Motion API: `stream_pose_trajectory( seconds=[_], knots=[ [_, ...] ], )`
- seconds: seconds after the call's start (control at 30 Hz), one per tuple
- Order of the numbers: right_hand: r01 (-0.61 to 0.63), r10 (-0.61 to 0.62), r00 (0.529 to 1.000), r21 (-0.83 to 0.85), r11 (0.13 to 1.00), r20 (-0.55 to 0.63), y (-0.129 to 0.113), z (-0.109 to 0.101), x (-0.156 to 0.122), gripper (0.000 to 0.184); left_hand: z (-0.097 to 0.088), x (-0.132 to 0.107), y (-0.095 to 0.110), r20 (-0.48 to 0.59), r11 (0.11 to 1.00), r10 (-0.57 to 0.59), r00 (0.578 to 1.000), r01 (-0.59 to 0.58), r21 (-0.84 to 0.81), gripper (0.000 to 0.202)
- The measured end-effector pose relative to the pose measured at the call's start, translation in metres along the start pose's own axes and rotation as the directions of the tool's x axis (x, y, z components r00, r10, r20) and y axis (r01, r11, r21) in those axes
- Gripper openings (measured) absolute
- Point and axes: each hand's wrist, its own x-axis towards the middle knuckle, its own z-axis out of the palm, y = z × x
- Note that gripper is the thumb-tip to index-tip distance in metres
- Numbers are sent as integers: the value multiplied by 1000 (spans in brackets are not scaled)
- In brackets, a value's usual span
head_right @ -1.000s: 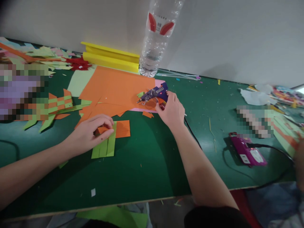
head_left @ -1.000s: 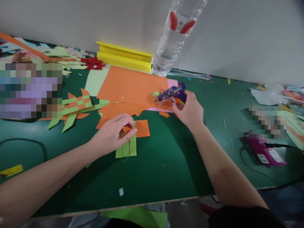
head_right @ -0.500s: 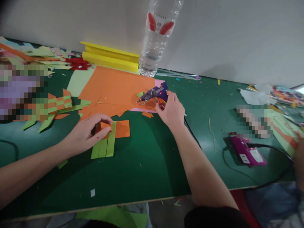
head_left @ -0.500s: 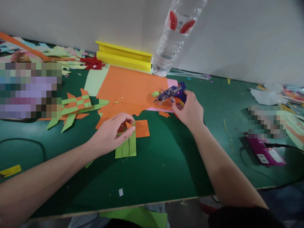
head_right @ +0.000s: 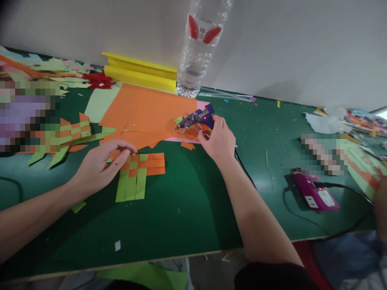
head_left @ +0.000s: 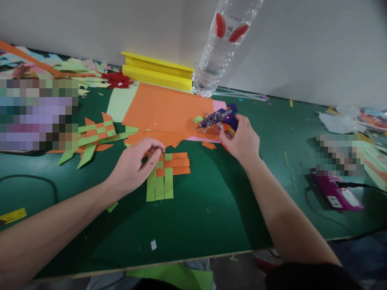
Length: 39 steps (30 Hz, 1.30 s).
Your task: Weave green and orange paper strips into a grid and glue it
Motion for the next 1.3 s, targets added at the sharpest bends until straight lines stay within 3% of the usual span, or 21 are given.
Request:
stream_pose_trajectory(
  seconds=[0.23, 0.43, 0.53, 0.6, 0.73, 0.83, 0.97, 1.3],
  knots=[
    [-90, 90, 992, -2, 996, -88, 14, -7, 6, 60, -7, 2, -3, -134, 997, 65, 989, -60, 40, 20],
    [-189, 186, 967, -1, 982, -175, 38, -10, 14, 57, -14, 5, -5, -209, 997, 52, 977, -40, 59, 18],
    [-216, 213, 960, 3, 976, -184, 46, -8, 15, 59, -13, 6, -9, -156, 992, 65, 986, -48, 113, 17],
    [-227, 224, 958, 3, 974, -177, 49, -7, 16, 59, -11, 7, -13, -64, 976, 122, 990, -108, 189, 19],
    [-223, 221, 963, 6, 975, -157, 47, -6, 16, 59, -3, 6, -17, 142, 912, 198, 970, -236, 336, 39],
    [-208, 208, 967, 12, 978, -150, 44, -6, 15, 58, 1, 4, -17, 223, 871, 215, 951, -290, 397, 50],
    [-175, 176, 971, 20, 984, -163, 43, -5, 14, 58, 3, 2, -20, 256, 821, 256, 932, -349, 451, 52],
    [-164, 165, 977, 14, 986, -134, 37, -7, 13, 57, 3, 3, -18, 259, 817, 277, 925, -369, 443, 50]
  ],
)
